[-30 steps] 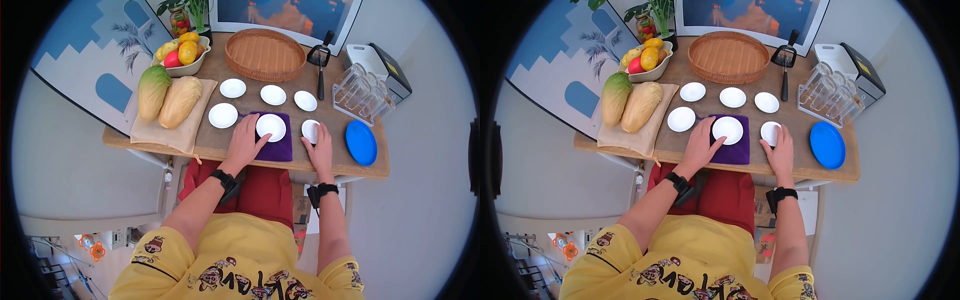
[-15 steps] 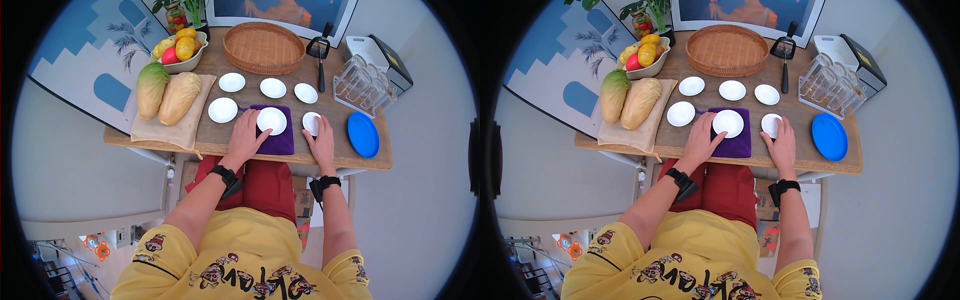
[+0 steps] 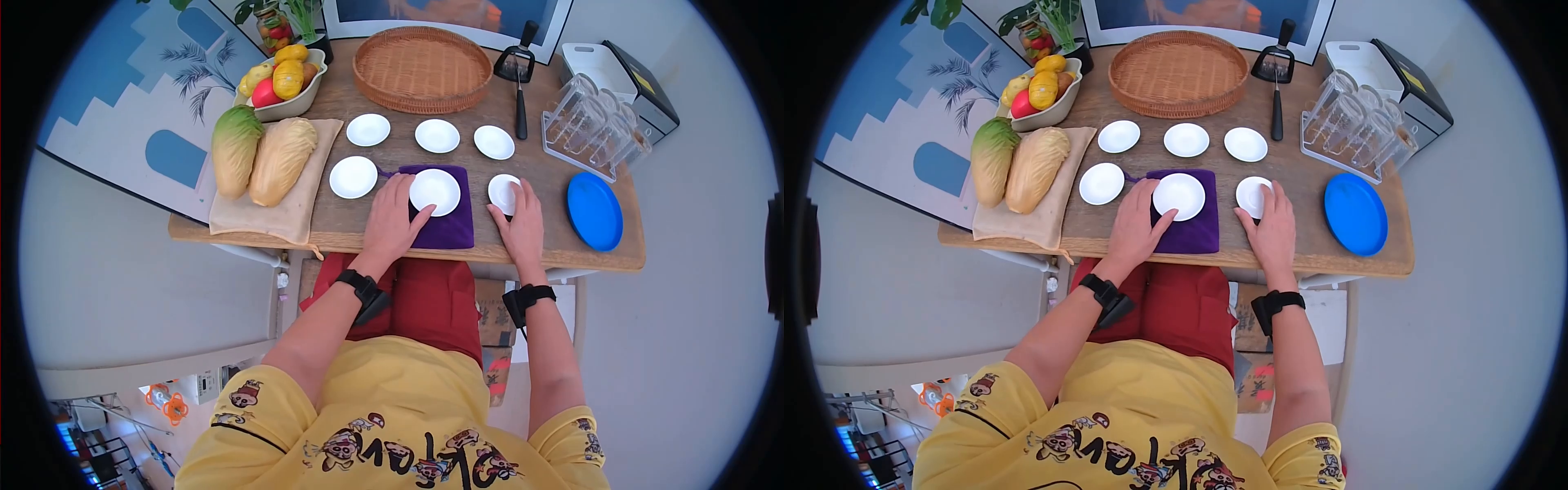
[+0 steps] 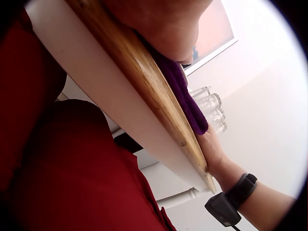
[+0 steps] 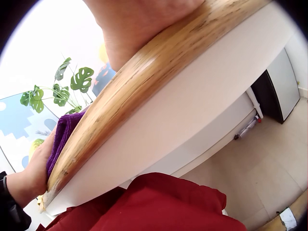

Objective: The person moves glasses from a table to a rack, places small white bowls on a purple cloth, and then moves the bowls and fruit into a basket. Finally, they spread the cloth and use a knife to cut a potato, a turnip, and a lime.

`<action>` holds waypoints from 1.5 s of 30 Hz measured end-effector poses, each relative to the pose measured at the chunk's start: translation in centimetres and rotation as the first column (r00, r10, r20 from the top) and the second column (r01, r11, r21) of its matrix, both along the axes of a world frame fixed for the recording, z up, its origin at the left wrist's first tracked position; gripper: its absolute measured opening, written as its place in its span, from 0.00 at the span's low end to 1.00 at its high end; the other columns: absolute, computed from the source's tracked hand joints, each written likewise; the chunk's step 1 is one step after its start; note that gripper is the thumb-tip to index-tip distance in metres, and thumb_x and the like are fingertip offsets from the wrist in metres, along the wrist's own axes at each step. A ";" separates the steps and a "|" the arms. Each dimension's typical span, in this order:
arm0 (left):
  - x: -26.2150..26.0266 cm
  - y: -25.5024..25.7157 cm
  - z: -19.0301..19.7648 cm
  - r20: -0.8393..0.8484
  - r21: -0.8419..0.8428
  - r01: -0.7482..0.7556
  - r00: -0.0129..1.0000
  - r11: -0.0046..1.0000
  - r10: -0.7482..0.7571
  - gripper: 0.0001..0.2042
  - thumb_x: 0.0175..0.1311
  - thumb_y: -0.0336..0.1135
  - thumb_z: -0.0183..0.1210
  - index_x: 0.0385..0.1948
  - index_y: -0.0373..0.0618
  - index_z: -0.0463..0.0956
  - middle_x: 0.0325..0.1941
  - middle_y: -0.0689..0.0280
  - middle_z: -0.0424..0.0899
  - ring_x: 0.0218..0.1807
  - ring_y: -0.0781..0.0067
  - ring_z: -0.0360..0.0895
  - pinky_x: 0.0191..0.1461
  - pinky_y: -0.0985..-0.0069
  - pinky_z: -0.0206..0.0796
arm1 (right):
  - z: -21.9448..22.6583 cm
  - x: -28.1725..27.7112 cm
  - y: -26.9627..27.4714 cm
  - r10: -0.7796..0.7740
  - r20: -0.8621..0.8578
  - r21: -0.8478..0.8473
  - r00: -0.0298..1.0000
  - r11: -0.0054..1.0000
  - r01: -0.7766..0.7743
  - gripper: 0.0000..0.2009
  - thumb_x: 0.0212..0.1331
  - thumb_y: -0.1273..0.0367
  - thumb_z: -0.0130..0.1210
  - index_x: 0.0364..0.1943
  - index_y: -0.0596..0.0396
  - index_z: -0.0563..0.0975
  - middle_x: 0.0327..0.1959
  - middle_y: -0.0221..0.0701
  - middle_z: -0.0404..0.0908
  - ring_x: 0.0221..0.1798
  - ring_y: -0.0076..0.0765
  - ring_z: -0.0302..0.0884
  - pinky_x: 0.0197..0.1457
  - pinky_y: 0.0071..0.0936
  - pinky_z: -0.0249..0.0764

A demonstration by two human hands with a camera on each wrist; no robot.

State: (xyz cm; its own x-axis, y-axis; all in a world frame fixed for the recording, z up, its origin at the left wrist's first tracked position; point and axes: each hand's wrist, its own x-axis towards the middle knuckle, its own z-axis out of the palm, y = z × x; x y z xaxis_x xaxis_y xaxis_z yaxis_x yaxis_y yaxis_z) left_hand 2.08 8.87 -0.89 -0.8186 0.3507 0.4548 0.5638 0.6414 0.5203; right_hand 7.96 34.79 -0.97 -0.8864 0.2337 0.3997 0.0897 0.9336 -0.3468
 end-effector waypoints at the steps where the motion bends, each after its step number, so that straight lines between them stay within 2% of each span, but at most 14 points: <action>1: 0.0 0.0 -0.1 -0.009 -0.002 -0.002 1.000 1.000 0.002 0.30 0.69 0.47 0.61 0.65 0.38 0.65 0.69 0.47 0.70 0.72 0.46 0.65 0.74 0.56 0.58 | -0.1 0.0 0.0 -0.006 0.004 0.005 1.000 1.000 0.006 0.33 0.60 0.52 0.65 0.64 0.58 0.71 0.71 0.45 0.66 0.70 0.54 0.66 0.72 0.45 0.66; 8: -0.1 0.1 0.0 0.016 -0.020 0.008 1.000 1.000 -0.008 0.30 0.69 0.45 0.61 0.66 0.38 0.64 0.69 0.49 0.70 0.73 0.46 0.64 0.75 0.56 0.57 | -0.1 0.0 0.1 -0.010 0.031 -0.003 0.999 1.000 0.010 0.34 0.60 0.52 0.65 0.63 0.59 0.70 0.71 0.46 0.66 0.70 0.55 0.66 0.72 0.45 0.65; 14: -0.2 0.0 0.3 0.036 -0.039 0.031 0.999 0.999 -0.029 0.31 0.68 0.47 0.61 0.66 0.35 0.64 0.69 0.47 0.69 0.73 0.45 0.62 0.76 0.55 0.55 | 0.0 -0.1 0.2 0.027 -0.007 0.008 1.000 1.000 -0.027 0.33 0.58 0.54 0.66 0.62 0.61 0.70 0.70 0.50 0.66 0.69 0.59 0.66 0.71 0.47 0.66; 22: -0.1 0.0 1.3 0.099 -0.055 0.040 0.994 0.998 -0.034 0.31 0.66 0.41 0.63 0.67 0.37 0.63 0.69 0.47 0.69 0.74 0.43 0.62 0.76 0.53 0.54 | 0.5 0.1 0.0 0.044 0.031 -0.028 0.999 0.999 -0.043 0.36 0.56 0.56 0.68 0.65 0.61 0.67 0.71 0.51 0.65 0.68 0.62 0.65 0.71 0.51 0.64; 24: 0.0 0.1 1.5 0.106 -0.075 0.034 0.994 0.997 -0.026 0.31 0.65 0.40 0.63 0.66 0.36 0.64 0.69 0.47 0.69 0.74 0.44 0.63 0.76 0.53 0.55 | 0.8 0.1 0.0 0.040 0.044 -0.109 0.998 0.993 -0.035 0.38 0.56 0.59 0.69 0.68 0.59 0.65 0.72 0.49 0.64 0.70 0.61 0.64 0.73 0.50 0.62; 25: 0.0 0.1 1.7 0.108 -0.102 0.029 0.994 0.994 -0.018 0.31 0.65 0.43 0.63 0.65 0.35 0.65 0.68 0.48 0.70 0.74 0.46 0.63 0.76 0.54 0.54 | 0.9 0.2 0.0 0.044 0.054 -0.113 0.998 0.993 -0.038 0.41 0.55 0.59 0.70 0.69 0.61 0.62 0.72 0.50 0.64 0.70 0.62 0.63 0.74 0.50 0.61; 29: 0.0 0.2 2.0 0.120 -0.125 0.022 0.993 0.992 -0.007 0.31 0.64 0.44 0.62 0.65 0.36 0.65 0.67 0.49 0.71 0.73 0.46 0.64 0.76 0.53 0.55 | 1.2 0.1 0.1 0.054 0.075 -0.104 0.996 0.994 -0.046 0.41 0.54 0.58 0.70 0.69 0.62 0.63 0.71 0.51 0.64 0.68 0.62 0.65 0.72 0.50 0.64; 36: -0.1 0.3 1.9 0.110 -0.100 -0.003 0.994 0.995 0.014 0.31 0.64 0.44 0.62 0.65 0.37 0.66 0.67 0.50 0.71 0.73 0.47 0.64 0.75 0.54 0.56 | 1.4 0.0 0.3 0.099 0.091 -0.073 0.991 0.993 -0.092 0.41 0.54 0.60 0.70 0.69 0.62 0.63 0.71 0.51 0.64 0.69 0.62 0.63 0.72 0.51 0.63; 38: -0.1 0.2 2.1 0.099 -0.089 -0.018 0.995 0.996 0.026 0.29 0.65 0.46 0.62 0.62 0.36 0.68 0.66 0.50 0.73 0.73 0.49 0.65 0.75 0.54 0.56 | 1.4 0.0 0.1 0.076 0.111 -0.073 0.991 0.995 -0.068 0.41 0.54 0.60 0.70 0.69 0.62 0.62 0.71 0.50 0.63 0.70 0.62 0.63 0.72 0.51 0.63; 45: -0.4 -0.4 2.0 0.142 -0.070 0.068 0.988 0.995 -0.057 0.30 0.67 0.47 0.60 0.64 0.35 0.66 0.67 0.48 0.71 0.73 0.47 0.63 0.76 0.53 0.53 | 0.9 -0.1 0.1 0.038 0.079 -0.046 0.996 0.998 -0.035 0.42 0.51 0.61 0.72 0.70 0.60 0.63 0.71 0.48 0.65 0.69 0.61 0.64 0.72 0.49 0.64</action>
